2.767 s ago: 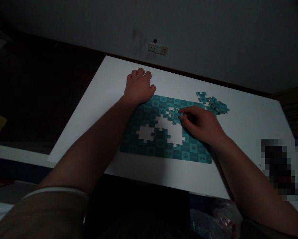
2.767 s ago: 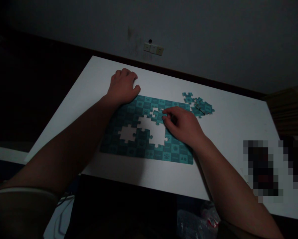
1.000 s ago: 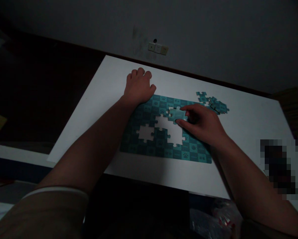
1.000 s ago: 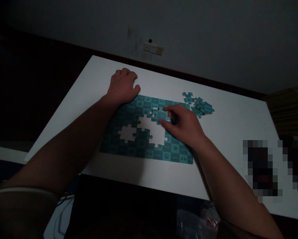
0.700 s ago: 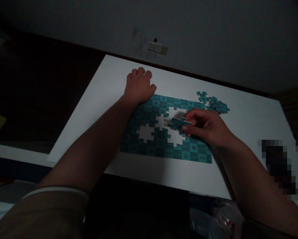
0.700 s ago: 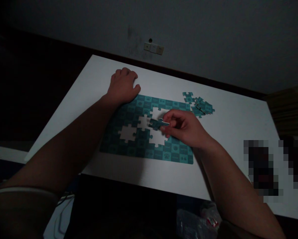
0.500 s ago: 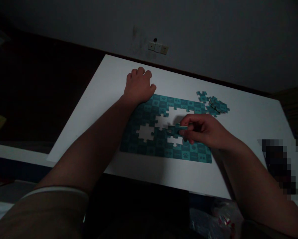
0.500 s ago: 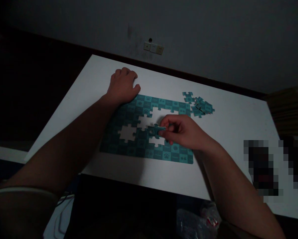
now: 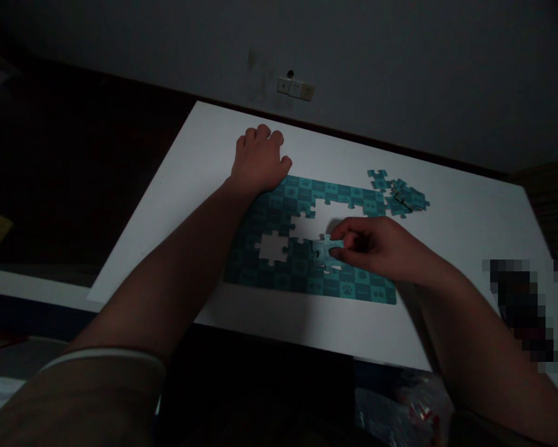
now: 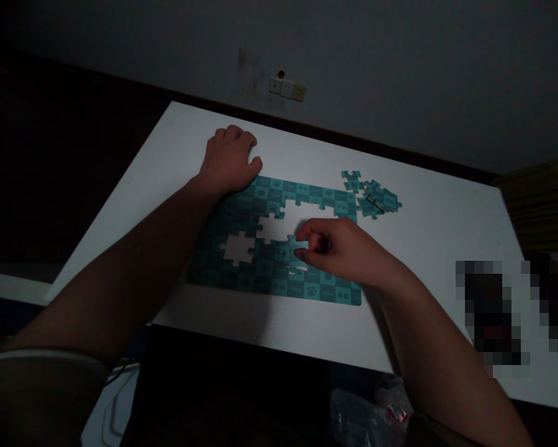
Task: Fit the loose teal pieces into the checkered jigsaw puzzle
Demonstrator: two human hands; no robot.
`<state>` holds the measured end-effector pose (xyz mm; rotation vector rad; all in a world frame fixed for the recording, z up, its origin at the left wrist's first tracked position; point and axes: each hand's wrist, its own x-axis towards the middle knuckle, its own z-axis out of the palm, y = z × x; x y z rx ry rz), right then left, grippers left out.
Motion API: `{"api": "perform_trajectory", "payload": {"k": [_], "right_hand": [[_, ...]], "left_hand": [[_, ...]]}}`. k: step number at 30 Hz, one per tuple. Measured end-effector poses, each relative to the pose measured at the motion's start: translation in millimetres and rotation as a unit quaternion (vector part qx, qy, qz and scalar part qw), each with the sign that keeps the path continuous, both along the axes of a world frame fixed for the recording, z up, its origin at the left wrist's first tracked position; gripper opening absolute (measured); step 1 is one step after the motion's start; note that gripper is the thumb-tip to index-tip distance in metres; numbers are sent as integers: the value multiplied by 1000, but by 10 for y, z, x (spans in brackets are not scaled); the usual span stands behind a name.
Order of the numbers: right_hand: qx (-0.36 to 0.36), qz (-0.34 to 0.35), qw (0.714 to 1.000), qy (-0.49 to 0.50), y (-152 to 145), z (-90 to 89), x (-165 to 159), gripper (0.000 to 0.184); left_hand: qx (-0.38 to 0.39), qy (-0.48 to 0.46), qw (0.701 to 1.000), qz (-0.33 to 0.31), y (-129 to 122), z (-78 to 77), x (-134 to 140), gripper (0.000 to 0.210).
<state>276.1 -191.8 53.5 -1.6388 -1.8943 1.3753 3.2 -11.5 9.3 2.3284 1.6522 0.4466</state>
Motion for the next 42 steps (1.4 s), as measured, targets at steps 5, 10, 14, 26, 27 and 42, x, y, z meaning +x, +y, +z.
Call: {"api": "perform_trajectory", "payload": {"k": [5, 10, 14, 26, 27, 42], "right_hand": [[25, 15, 999, -45, -15, 44, -19, 28], [57, 37, 995, -75, -13, 45, -15, 26], [75, 55, 991, -95, 7, 35, -1, 25], [166, 8, 977, -136, 49, 113, 163, 34], [204, -39, 962, -175, 75, 118, 260, 34], [127, -111, 849, -501, 220, -41, 1051, 72]], "left_hand": [[10, 6, 1000, 2, 1, -3, 3, 48], [14, 6, 1000, 6, -3, -11, 10, 50], [19, 3, 1000, 5, 0, -28, 4, 50], [-7, -7, 1000, -3, 5, 27, -16, 54], [-8, -8, 1000, -4, 2, 36, -17, 54], [-13, -10, 1000, -10, -1, 80, -34, 60]]}}
